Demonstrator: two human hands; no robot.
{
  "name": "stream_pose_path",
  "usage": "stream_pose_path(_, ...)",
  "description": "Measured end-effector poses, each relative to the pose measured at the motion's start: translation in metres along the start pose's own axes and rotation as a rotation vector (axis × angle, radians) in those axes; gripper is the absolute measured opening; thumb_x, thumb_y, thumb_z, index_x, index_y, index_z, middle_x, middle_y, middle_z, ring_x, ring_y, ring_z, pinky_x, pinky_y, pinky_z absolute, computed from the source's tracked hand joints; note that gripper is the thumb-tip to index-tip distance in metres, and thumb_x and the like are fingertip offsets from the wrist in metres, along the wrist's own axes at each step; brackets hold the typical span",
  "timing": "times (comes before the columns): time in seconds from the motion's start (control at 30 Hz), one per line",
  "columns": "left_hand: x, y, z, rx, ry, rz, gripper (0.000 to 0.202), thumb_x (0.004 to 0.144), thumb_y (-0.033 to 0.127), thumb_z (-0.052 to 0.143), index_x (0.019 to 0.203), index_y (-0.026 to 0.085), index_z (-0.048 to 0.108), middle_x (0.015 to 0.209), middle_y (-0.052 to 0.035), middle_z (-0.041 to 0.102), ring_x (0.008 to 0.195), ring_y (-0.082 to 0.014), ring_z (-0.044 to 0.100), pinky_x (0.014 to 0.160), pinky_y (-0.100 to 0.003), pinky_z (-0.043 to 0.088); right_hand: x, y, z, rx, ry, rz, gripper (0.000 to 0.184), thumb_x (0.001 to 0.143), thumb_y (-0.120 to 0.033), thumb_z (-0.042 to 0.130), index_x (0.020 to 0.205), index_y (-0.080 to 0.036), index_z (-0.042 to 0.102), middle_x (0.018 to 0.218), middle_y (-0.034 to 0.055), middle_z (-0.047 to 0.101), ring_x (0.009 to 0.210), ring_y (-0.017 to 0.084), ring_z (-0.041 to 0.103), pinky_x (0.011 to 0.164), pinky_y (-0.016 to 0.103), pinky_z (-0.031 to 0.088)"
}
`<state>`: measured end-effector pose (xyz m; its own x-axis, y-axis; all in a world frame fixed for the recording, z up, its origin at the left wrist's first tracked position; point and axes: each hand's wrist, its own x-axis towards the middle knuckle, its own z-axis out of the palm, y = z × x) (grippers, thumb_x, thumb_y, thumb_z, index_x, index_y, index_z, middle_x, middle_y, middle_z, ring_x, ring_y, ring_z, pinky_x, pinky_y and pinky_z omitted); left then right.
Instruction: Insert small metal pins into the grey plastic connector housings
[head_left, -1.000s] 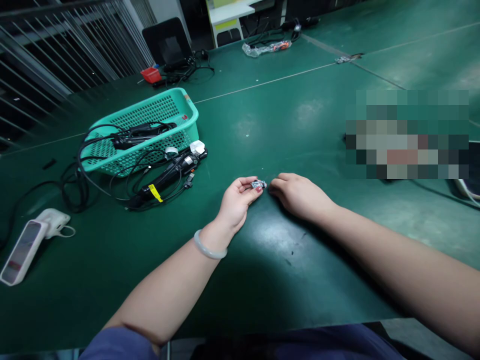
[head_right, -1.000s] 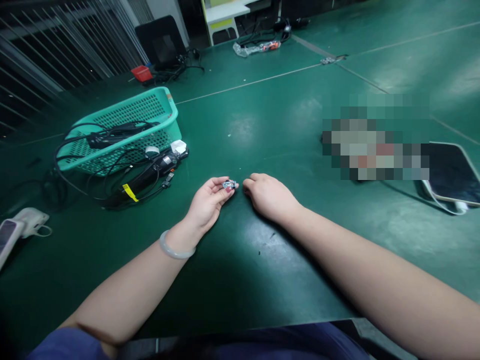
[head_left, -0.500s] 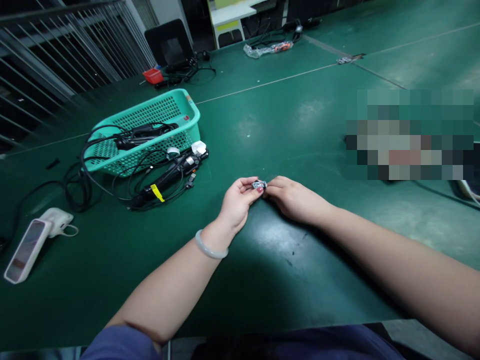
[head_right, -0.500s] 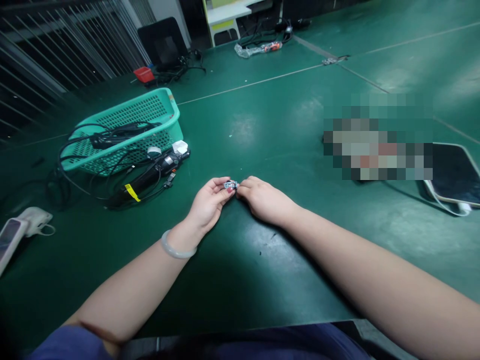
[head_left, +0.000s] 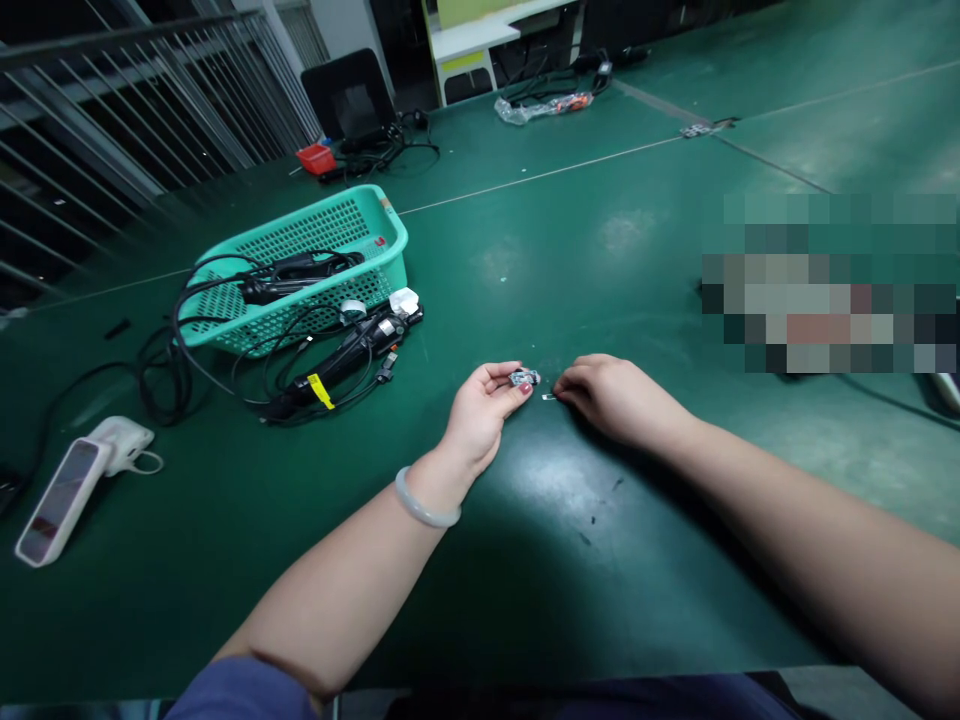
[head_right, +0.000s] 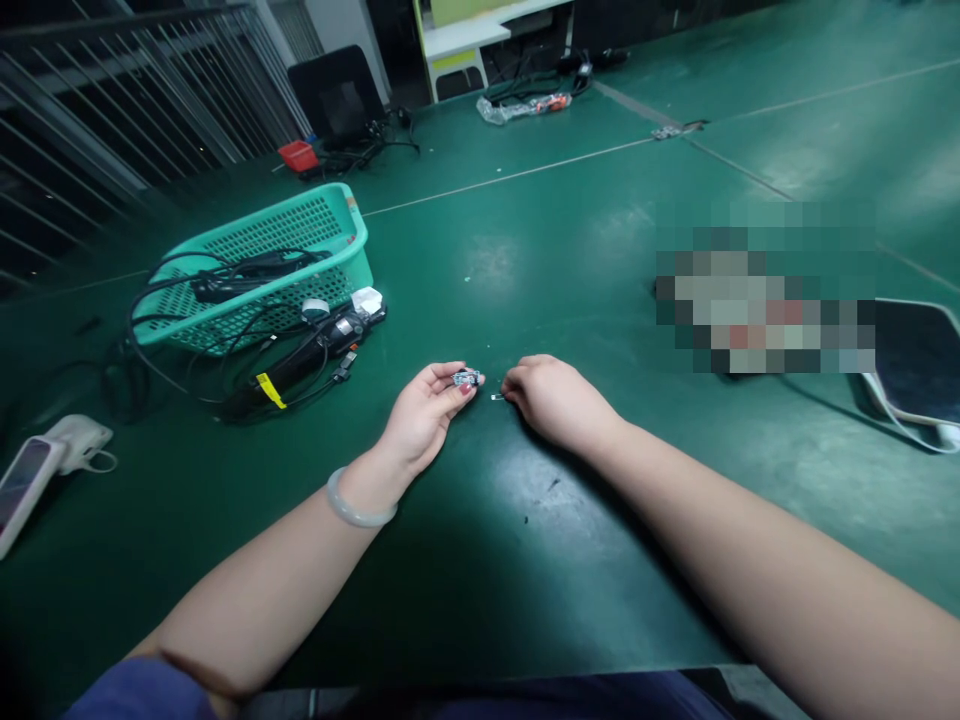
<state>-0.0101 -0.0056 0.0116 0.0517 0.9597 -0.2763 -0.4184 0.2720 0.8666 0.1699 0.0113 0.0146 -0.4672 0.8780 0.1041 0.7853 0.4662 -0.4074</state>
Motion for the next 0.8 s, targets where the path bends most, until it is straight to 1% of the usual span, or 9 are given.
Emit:
stream_pose_path(0.13,0.0,0.0,0.001,0.005,0.0,0.006,0.026,0.064,0.005,0.071,0.086,0.014,0.061,0.084,-0.0028,0.068,0.085,-0.0117,0.064,0.097,-0.035,0.042,0.0,0.001,0.001,-0.025,0.001,-0.023,0.019,0.087,-0.02,0.052,0.087,-0.016,0.07,0.086,0.0082,0.068,0.085,0.021,0.061,0.078,0.032,0.047)
stream_pose_path(0.27,0.0,0.0,0.001,0.009,-0.006,0.01,0.027,0.063,0.004,0.072,0.085,0.014,0.061,0.083,-0.0023,0.067,0.083,-0.0112,0.064,0.097,-0.035,0.042,0.001,-0.001,0.002,-0.067,-0.002,-0.014,0.018,0.087,-0.02,0.052,0.082,-0.016,0.069,0.082,0.0083,0.066,0.083,0.022,0.061,0.076,0.031,0.046)
stream_pose_path(0.43,0.001,-0.001,0.001,0.023,0.004,0.017,0.029,0.06,0.003,0.073,0.084,0.014,0.061,0.083,-0.0017,0.067,0.081,-0.0104,0.063,0.096,-0.035,0.042,0.004,0.0,0.004,-0.134,0.014,-0.068,0.019,0.085,-0.012,0.05,0.077,-0.015,0.067,0.078,0.0089,0.065,0.081,0.021,0.06,0.077,0.029,0.046)
stream_pose_path(0.53,0.001,-0.001,0.002,0.038,0.005,0.017,0.028,0.06,0.002,0.072,0.084,0.013,0.062,0.083,-0.0018,0.067,0.08,-0.0103,0.063,0.094,-0.034,0.043,0.002,0.002,-0.001,-0.153,0.086,-0.051,0.02,0.084,-0.01,0.05,0.077,-0.015,0.067,0.079,0.0096,0.065,0.081,0.021,0.06,0.076,0.03,0.046)
stream_pose_path(0.67,-0.001,-0.001,0.002,0.052,-0.027,0.017,0.028,0.059,0.002,0.073,0.082,0.014,0.061,0.083,-0.0018,0.067,0.079,-0.0103,0.063,0.094,-0.035,0.044,-0.002,-0.004,-0.012,-0.102,0.28,-0.035,0.021,0.086,-0.013,0.048,0.08,-0.017,0.068,0.084,0.009,0.067,0.082,0.021,0.06,0.077,0.031,0.047)
stream_pose_path(0.73,-0.002,-0.001,0.003,0.06,-0.04,0.015,0.029,0.057,0.002,0.074,0.081,0.014,0.061,0.083,-0.0019,0.068,0.078,-0.0109,0.063,0.094,-0.037,0.044,-0.004,-0.012,-0.014,-0.067,0.322,-0.056,0.021,0.088,-0.016,0.048,0.08,-0.018,0.067,0.083,0.0082,0.067,0.081,0.021,0.06,0.076,0.031,0.048)
stream_pose_path(0.8,-0.002,-0.001,0.004,0.066,-0.046,0.009,0.03,0.056,0.002,0.075,0.079,0.014,0.061,0.082,-0.002,0.068,0.078,-0.0117,0.064,0.095,-0.038,0.043,-0.004,-0.019,-0.012,-0.048,0.323,-0.095,0.021,0.088,-0.016,0.047,0.081,-0.018,0.067,0.083,0.0083,0.067,0.081,0.021,0.059,0.076,0.031,0.047)
